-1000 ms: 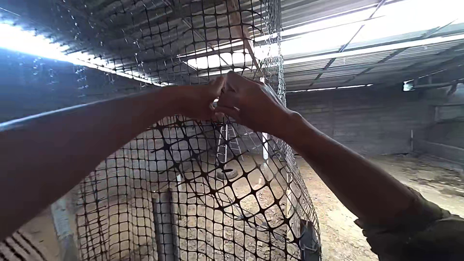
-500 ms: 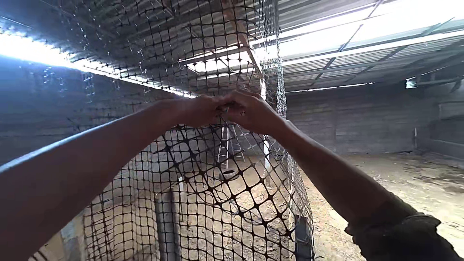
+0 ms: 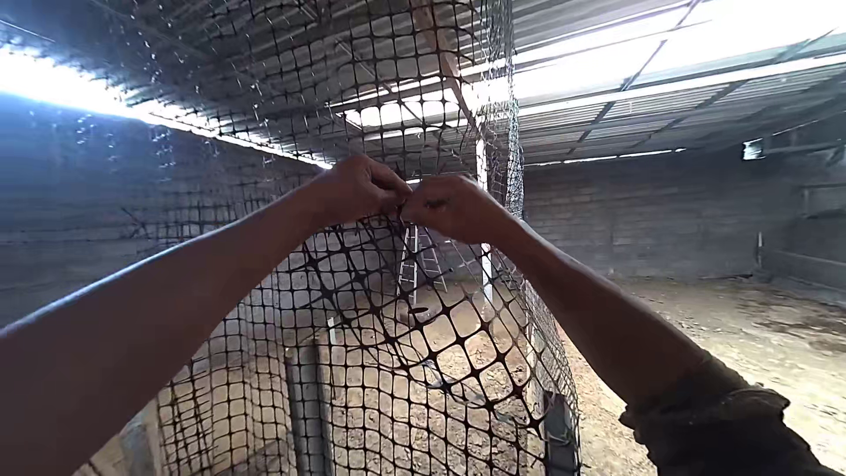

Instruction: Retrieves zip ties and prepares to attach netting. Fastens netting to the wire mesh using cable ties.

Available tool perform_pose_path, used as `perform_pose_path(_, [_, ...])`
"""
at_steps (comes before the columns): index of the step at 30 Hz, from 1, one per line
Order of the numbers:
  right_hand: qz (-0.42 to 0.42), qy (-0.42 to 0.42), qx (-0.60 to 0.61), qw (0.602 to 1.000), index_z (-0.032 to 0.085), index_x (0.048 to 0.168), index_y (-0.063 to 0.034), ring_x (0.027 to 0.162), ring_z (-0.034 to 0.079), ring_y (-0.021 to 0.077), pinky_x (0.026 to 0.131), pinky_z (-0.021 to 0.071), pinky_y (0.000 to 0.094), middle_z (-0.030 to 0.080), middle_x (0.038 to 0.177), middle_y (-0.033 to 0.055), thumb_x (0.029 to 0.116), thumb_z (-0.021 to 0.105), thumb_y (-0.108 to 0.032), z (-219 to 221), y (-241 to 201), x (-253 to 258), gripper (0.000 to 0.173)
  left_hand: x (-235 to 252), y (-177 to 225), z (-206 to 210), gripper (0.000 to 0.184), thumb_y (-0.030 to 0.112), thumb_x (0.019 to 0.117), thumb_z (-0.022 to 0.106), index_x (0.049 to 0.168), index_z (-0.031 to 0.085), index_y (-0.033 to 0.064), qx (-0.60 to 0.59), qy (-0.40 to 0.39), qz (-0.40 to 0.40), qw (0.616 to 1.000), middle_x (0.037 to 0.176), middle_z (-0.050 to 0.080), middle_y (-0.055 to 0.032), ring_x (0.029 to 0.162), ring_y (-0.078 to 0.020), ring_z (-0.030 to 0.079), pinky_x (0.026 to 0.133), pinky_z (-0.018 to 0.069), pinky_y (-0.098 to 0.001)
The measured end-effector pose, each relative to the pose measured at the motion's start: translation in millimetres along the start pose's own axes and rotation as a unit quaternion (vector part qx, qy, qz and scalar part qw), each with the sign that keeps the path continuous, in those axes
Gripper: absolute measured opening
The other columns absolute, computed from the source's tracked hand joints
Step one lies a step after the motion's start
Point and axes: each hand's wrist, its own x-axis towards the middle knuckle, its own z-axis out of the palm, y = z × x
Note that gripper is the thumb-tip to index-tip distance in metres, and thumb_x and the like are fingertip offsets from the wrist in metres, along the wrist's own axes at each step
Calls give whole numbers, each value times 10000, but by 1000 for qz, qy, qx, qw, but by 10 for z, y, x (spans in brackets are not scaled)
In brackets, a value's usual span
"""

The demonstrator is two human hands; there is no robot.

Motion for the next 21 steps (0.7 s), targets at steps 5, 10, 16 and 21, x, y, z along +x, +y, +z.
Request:
perform_pose_path(5, [100,47,130,985,610,1149,18,953,695,134,880,589,335,694,1084,108,991,548,-1,-58,35,284,171,-48,-169,17,176,-24,933,631,1061,746,14,195,89,233,949,1012,738,-139,933,-229,709,890,562,-409])
perform_pose_path(10, [107,-68,169,977,634,1213,37,936,680,75,854,576,257,697,1094,102,1003,567,15,-52,94,420,221,-39,-344,150,118,-41,992,522,1017,636,-60,374,166,411,815,1002,681,-253,914,-403,706,787,592,-461])
perform_pose_path(16, [144,-146,129,970,635,1294,6,937,684,73,845,585,251,687,1126,100,1053,540,-71,-158,92,443,271,-60,-434,153,148,16,1031,513,1069,613,-87,423,223,387,788,877,638,-247,792,-406,687,660,575,-463])
perform_pose_path(21, [91,-129,19,987,683,1206,-27,976,708,96,873,595,278,700,1188,89,1063,548,-160,-209,102,405,237,-83,-506,150,214,74,1048,516,1056,645,-97,395,200,341,829,921,673,-259,820,-416,708,693,587,-490])
